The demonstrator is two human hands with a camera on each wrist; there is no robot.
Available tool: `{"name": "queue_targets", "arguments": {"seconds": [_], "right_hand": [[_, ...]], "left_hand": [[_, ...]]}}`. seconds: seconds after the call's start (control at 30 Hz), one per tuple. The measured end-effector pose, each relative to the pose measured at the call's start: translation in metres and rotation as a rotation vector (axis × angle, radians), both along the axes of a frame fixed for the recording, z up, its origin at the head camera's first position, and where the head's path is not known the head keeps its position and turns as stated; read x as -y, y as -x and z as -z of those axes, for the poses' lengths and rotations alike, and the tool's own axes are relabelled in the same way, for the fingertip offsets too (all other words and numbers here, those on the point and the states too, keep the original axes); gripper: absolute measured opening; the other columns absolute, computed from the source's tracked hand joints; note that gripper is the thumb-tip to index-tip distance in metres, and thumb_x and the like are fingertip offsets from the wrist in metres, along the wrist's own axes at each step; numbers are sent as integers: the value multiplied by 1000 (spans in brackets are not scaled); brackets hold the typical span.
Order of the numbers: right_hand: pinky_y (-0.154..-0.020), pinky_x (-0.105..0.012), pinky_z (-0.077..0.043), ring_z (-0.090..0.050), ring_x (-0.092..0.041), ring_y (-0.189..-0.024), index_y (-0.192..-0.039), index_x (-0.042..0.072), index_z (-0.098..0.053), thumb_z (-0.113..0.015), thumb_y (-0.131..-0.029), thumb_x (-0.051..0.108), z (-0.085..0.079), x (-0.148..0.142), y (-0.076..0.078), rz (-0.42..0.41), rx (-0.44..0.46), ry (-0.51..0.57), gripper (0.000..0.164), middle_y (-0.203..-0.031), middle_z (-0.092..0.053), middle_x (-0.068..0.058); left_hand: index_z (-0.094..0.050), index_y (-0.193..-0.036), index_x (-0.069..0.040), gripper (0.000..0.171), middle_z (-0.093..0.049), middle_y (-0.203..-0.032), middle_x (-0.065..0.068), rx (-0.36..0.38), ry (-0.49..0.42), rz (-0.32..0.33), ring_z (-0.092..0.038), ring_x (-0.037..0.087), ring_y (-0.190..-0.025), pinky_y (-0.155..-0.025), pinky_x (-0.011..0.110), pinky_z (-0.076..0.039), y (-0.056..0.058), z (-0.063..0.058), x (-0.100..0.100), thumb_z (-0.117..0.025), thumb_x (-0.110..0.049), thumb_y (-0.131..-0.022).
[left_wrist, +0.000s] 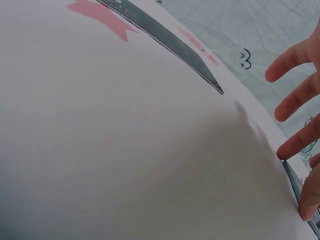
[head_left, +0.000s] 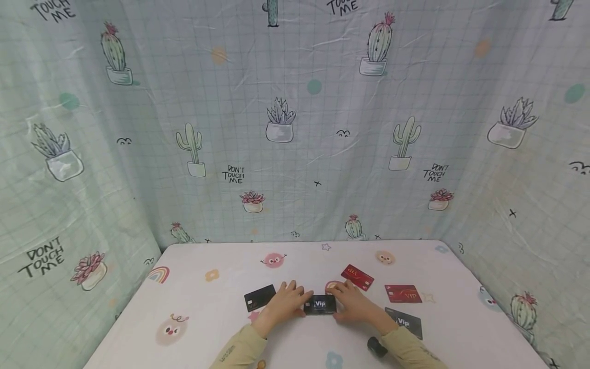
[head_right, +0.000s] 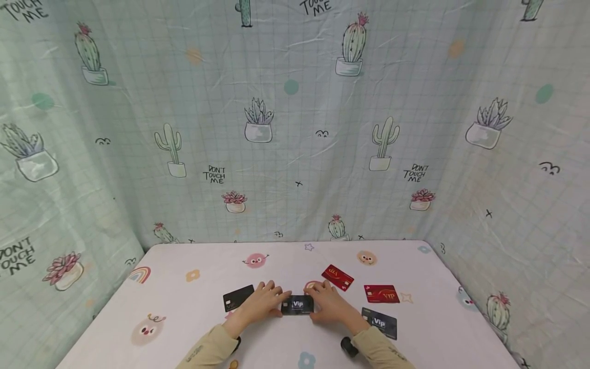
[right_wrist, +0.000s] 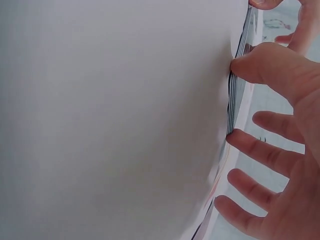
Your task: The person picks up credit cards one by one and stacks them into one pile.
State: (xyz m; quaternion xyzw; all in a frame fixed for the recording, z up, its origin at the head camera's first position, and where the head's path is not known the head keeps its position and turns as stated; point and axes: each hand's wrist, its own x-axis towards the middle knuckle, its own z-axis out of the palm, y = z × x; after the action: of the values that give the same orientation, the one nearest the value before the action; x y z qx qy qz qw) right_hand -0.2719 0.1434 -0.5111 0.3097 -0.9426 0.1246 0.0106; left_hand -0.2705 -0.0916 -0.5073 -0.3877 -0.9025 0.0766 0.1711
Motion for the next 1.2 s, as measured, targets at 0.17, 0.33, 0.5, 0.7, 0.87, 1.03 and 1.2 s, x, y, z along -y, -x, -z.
{"name": "queue_targets", "arguments": {"seconds": [0.17, 0.33, 0.5, 0.7, 0.87, 1.03, 1.2], "right_hand": [[-80, -38, -46, -42, -17, -97, -120, 18, -50, -70, -70, 31, 2, 1, 1, -3, 11, 4, 56, -111, -50, 1], [-83, -39, -46, -43, -19, -99, -120, 19, -50, -71, -69, 32, 0, 2, 2, 3, 24, -3, 56, -116, -50, 1], [-88, -47, -43, -44, -31, -110, -121, 15, -50, -71, -69, 34, -2, 1, 0, 31, 34, -6, 60, -121, -52, -6], [-84, -44, -45, -47, -25, -101, -121, 12, -50, -71, -69, 35, -2, -1, -3, 49, 25, -18, 61, -112, -55, -6], [-81, -40, -45, -45, -18, -94, -120, 13, -51, -70, -70, 34, -3, -1, -4, 30, -2, -17, 57, -105, -55, -1], [-80, -40, -45, -44, -19, -95, -120, 13, -51, -71, -70, 33, -5, 0, -4, 31, 12, -4, 57, -106, -56, -1], [-82, -41, -46, -45, -20, -98, -121, 13, -50, -71, -70, 32, -5, 1, -4, 39, 24, 1, 58, -107, -56, -1]], "left_hand": [[-54, -119, -24, 56, -61, -95, -6, -8, 2, 4, -47, 12, -84, -75, 31, -42, -1, -1, 0, -66, -45, -69], [-54, -119, -23, 57, -62, -95, -6, -14, -15, 1, -47, 13, -84, -75, 33, -43, -2, -1, 0, -67, -45, -68], [-54, -119, -23, 57, -61, -96, -6, -9, -18, -13, -48, 13, -85, -77, 34, -43, -2, -2, 0, -68, -44, -68], [-54, -119, -23, 57, -62, -95, -7, 16, -6, -21, -48, 12, -85, -76, 33, -43, -3, -4, -1, -68, -44, -68], [-54, -120, -22, 57, -63, -97, -7, 26, -1, -10, -49, 12, -86, -76, 31, -42, -3, -7, -2, -67, -42, -69], [-54, -120, -22, 56, -63, -98, -7, 35, -2, -11, -49, 12, -87, -78, 33, -43, -4, -8, -3, -68, -41, -69], [-54, -120, -22, 56, -63, -97, -7, 35, -11, -12, -49, 12, -86, -77, 33, -43, -5, -7, -2, -68, -41, -70]]}}
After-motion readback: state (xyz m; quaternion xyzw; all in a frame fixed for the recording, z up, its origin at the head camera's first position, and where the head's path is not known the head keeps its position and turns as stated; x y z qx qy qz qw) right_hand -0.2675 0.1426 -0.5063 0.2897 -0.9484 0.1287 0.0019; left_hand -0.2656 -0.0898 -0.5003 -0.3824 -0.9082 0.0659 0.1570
